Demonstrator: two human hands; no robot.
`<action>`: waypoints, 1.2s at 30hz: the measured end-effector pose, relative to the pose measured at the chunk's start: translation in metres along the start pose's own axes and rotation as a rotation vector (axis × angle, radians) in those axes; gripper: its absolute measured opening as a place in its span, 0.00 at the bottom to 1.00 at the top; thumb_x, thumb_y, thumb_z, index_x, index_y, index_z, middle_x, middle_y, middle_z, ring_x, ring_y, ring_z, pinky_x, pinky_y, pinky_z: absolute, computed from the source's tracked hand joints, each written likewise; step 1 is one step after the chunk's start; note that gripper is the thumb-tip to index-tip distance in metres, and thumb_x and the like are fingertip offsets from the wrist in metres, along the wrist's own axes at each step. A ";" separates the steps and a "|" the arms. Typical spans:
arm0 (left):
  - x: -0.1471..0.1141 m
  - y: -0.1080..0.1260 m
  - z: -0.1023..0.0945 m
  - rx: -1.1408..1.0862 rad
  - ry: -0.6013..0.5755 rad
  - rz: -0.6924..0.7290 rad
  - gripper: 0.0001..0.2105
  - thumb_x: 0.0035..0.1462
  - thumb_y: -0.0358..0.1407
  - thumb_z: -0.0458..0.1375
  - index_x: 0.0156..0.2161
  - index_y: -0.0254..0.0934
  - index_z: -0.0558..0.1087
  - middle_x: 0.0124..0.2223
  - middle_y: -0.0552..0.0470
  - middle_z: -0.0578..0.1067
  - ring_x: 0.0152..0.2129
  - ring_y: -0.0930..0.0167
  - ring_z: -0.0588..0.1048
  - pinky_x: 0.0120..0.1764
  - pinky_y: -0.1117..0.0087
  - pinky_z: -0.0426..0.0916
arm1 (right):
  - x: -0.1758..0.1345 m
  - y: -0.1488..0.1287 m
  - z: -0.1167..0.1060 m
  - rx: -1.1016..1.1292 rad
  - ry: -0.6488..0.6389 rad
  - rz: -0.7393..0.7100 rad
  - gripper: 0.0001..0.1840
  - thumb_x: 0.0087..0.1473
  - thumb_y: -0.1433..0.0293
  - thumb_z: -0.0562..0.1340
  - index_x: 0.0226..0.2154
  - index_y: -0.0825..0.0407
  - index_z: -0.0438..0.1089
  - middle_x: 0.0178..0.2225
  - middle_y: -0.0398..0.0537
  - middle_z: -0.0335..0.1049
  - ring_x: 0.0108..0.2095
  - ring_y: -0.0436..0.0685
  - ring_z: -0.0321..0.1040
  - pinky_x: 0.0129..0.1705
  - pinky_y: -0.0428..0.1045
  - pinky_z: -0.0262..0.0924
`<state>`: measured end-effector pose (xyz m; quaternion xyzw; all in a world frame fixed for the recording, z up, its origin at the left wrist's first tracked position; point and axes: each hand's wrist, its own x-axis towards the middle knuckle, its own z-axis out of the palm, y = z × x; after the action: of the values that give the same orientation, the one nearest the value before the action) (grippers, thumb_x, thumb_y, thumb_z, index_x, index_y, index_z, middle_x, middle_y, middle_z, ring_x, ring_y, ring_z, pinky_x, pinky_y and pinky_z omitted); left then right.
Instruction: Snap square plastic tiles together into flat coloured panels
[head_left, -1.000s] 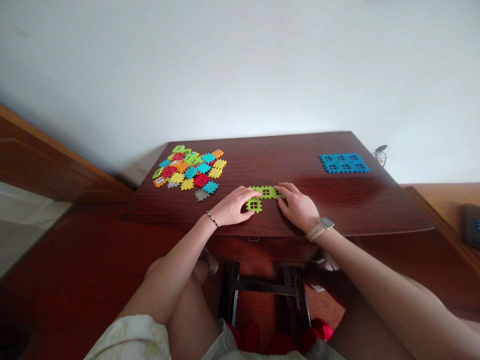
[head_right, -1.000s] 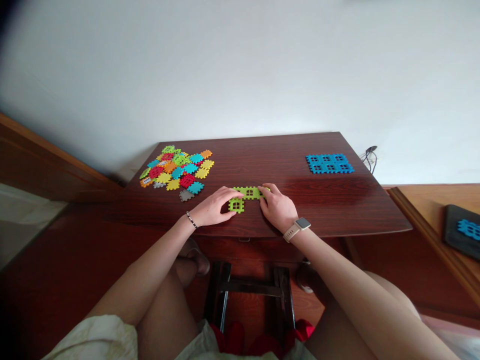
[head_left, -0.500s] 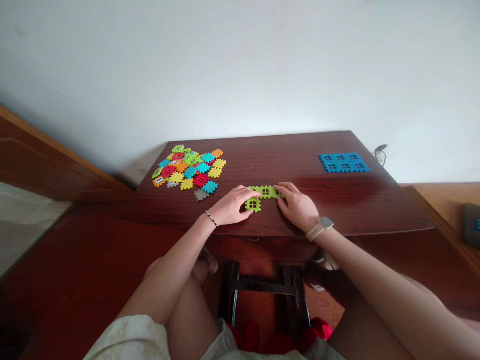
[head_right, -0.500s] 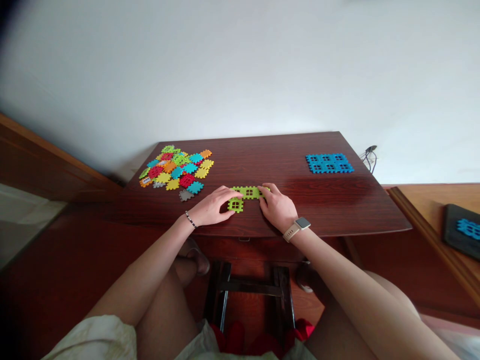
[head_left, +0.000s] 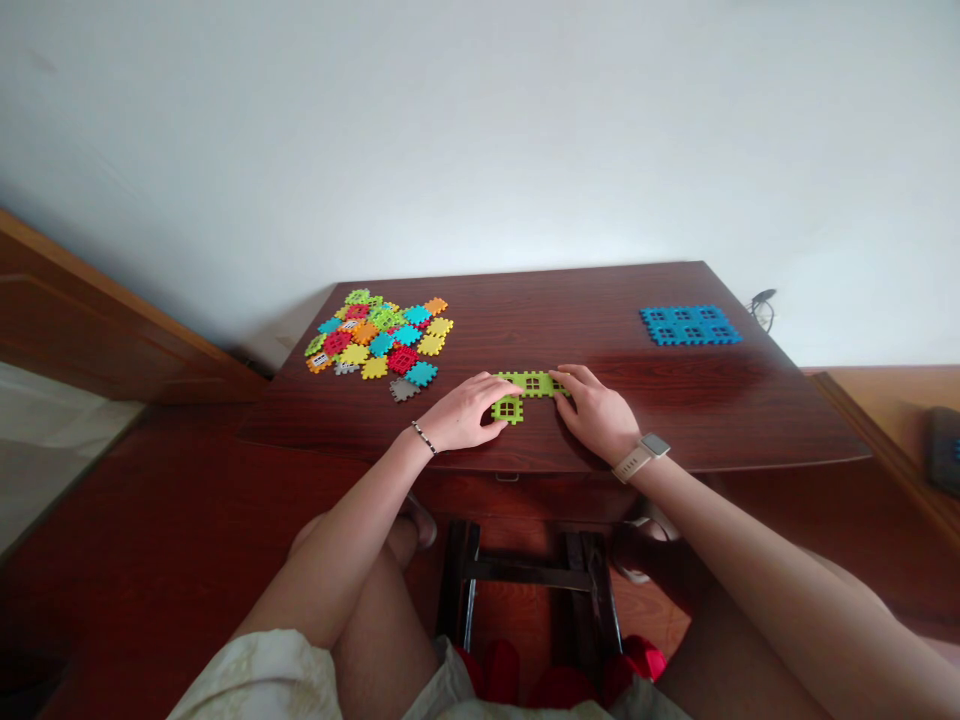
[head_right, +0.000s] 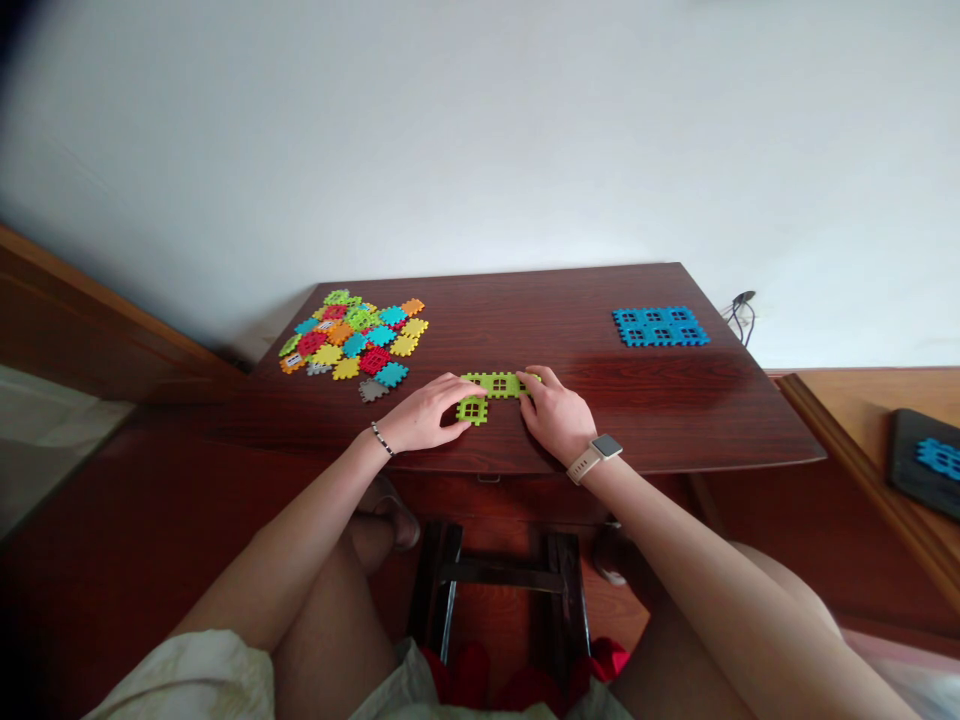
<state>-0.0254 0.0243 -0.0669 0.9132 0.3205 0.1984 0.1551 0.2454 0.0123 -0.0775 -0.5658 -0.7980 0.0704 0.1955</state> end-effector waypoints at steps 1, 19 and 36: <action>0.000 0.000 0.000 -0.001 0.000 -0.001 0.24 0.64 0.29 0.62 0.64 0.43 0.70 0.62 0.47 0.77 0.61 0.59 0.74 0.69 0.48 0.67 | 0.000 0.000 0.000 0.000 -0.001 0.000 0.24 0.71 0.66 0.54 0.64 0.50 0.72 0.66 0.55 0.70 0.50 0.64 0.79 0.50 0.56 0.76; 0.000 -0.001 0.001 -0.013 0.010 0.001 0.22 0.64 0.29 0.62 0.62 0.43 0.72 0.61 0.48 0.78 0.60 0.61 0.75 0.67 0.53 0.71 | -0.001 0.000 0.000 0.009 0.012 -0.002 0.24 0.70 0.66 0.55 0.64 0.50 0.73 0.65 0.55 0.71 0.49 0.64 0.79 0.48 0.55 0.76; 0.000 0.001 -0.005 0.168 0.018 0.053 0.12 0.68 0.35 0.62 0.55 0.43 0.79 0.54 0.49 0.83 0.50 0.62 0.83 0.58 0.57 0.75 | -0.001 -0.001 -0.001 -0.003 0.008 -0.004 0.24 0.71 0.66 0.55 0.63 0.50 0.72 0.65 0.55 0.71 0.49 0.64 0.79 0.49 0.56 0.77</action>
<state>-0.0272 0.0242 -0.0624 0.9292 0.3133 0.1832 0.0699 0.2454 0.0111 -0.0768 -0.5646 -0.7985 0.0664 0.1980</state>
